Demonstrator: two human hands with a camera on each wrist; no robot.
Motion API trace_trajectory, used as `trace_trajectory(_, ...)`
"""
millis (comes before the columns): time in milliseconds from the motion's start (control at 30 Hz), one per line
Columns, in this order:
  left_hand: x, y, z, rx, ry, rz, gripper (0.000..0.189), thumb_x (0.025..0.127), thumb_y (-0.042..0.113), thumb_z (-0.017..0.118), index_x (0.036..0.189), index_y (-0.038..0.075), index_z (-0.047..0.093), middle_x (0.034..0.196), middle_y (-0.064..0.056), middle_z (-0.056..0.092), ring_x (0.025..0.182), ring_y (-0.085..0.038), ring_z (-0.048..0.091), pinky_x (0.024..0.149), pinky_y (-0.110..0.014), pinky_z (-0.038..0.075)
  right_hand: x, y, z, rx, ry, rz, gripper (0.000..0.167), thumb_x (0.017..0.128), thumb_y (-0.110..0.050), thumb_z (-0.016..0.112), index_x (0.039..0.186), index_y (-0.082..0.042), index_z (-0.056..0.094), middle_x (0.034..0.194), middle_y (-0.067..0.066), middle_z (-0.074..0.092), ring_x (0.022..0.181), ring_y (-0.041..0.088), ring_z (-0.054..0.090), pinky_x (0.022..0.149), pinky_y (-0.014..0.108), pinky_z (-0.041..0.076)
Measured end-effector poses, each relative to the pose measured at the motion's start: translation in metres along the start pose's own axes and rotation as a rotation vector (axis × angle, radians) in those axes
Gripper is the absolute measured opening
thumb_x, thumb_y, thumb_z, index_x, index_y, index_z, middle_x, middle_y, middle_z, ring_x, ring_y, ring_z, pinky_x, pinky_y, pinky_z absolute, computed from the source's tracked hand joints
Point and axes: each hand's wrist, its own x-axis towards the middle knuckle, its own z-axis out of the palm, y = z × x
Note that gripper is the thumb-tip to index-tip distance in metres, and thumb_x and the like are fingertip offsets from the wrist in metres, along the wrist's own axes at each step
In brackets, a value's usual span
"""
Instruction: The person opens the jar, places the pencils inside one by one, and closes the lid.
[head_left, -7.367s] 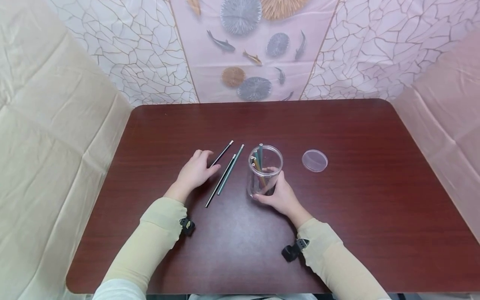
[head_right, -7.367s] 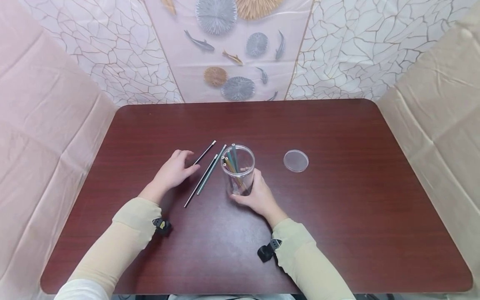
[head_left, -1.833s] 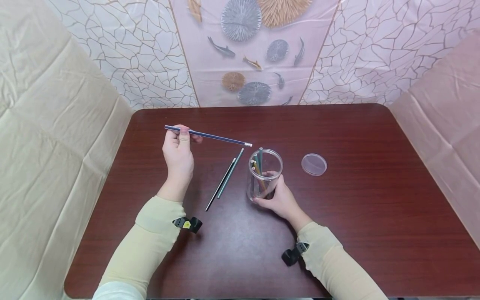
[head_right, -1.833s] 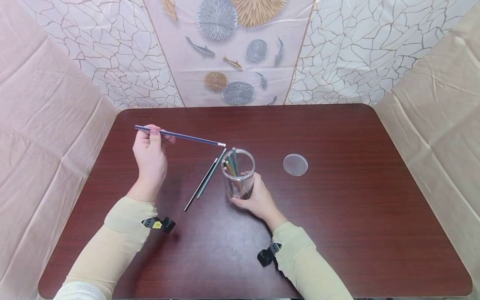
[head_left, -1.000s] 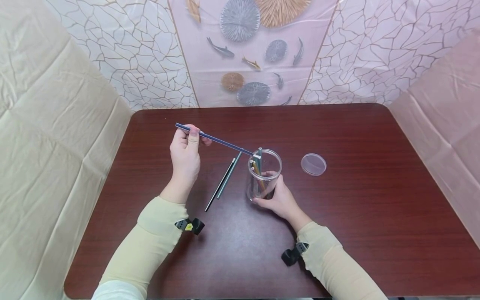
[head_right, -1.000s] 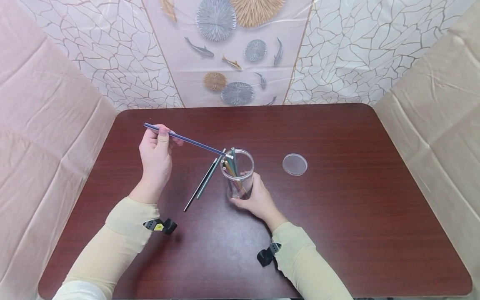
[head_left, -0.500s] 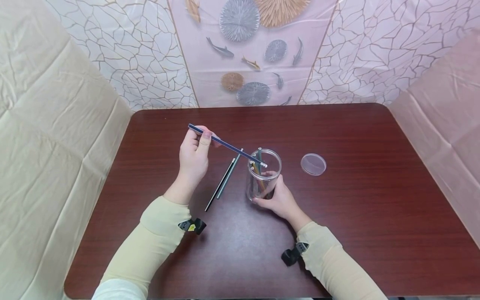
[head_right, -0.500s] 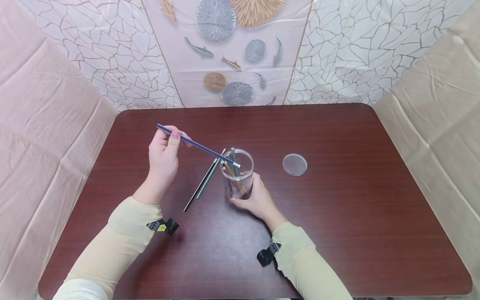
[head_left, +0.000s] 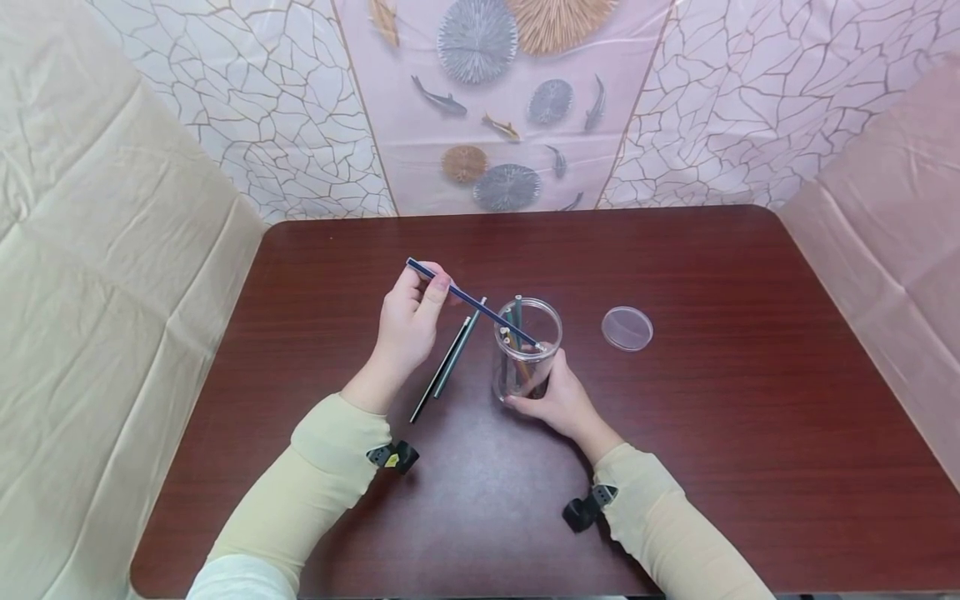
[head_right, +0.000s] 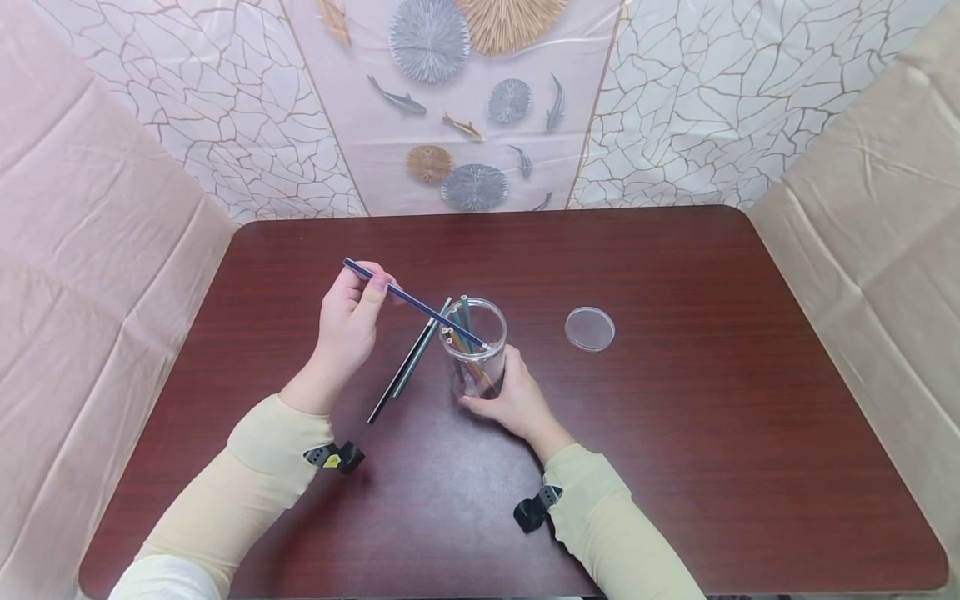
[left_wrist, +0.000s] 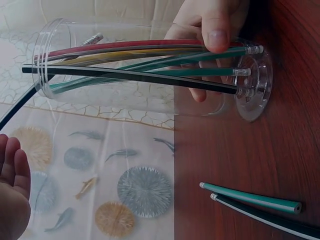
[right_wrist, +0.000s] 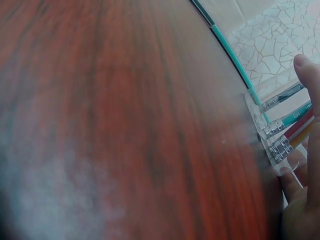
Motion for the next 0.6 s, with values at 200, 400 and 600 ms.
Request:
trace_trajectory(200, -0.0024, -0.0002, 0.0025, 0.080, -0.051, 0.028, 0.011, 0.095, 0.009, 0.053, 0.096, -0.002, 0.054, 0.070, -0.014, 0.059, 0.067, -0.022, 0.058, 0.063, -0.024, 0.043, -0.0004, 0.0008, 0.0008, -0.012, 0.009, 0.000, 0.078, 0.067, -0.029, 0.085, 0.122, -0.007, 0.033, 0.126, 0.007, 0.051, 0.120, 0.023, 0.047, 0.099, 0.045, 0.036)
trace_trajectory(400, -0.0065, -0.0007, 0.0066, 0.130, -0.104, 0.054, 0.010, 0.095, 0.009, 0.054, 0.098, -0.001, 0.056, 0.070, -0.010, 0.056, 0.065, -0.021, 0.053, 0.061, -0.025, 0.043, -0.0014, -0.0009, 0.0008, -0.013, 0.013, 0.012, 0.088, 0.066, -0.029, 0.085, 0.130, -0.006, 0.029, 0.129, 0.010, 0.048, 0.118, 0.026, 0.048, 0.098, 0.047, 0.036)
trace_trajectory(600, -0.0082, -0.0009, 0.0097, 0.190, -0.122, 0.103, 0.010, 0.094, 0.008, 0.055, 0.099, 0.000, 0.057, 0.074, -0.008, 0.057, 0.068, -0.017, 0.051, 0.063, -0.026, 0.042, -0.0002, 0.0002, 0.0009, -0.014, 0.027, -0.016, 0.067, 0.065, -0.026, 0.086, 0.110, -0.008, 0.039, 0.135, 0.007, 0.042, 0.120, 0.025, 0.046, 0.100, 0.045, 0.035)
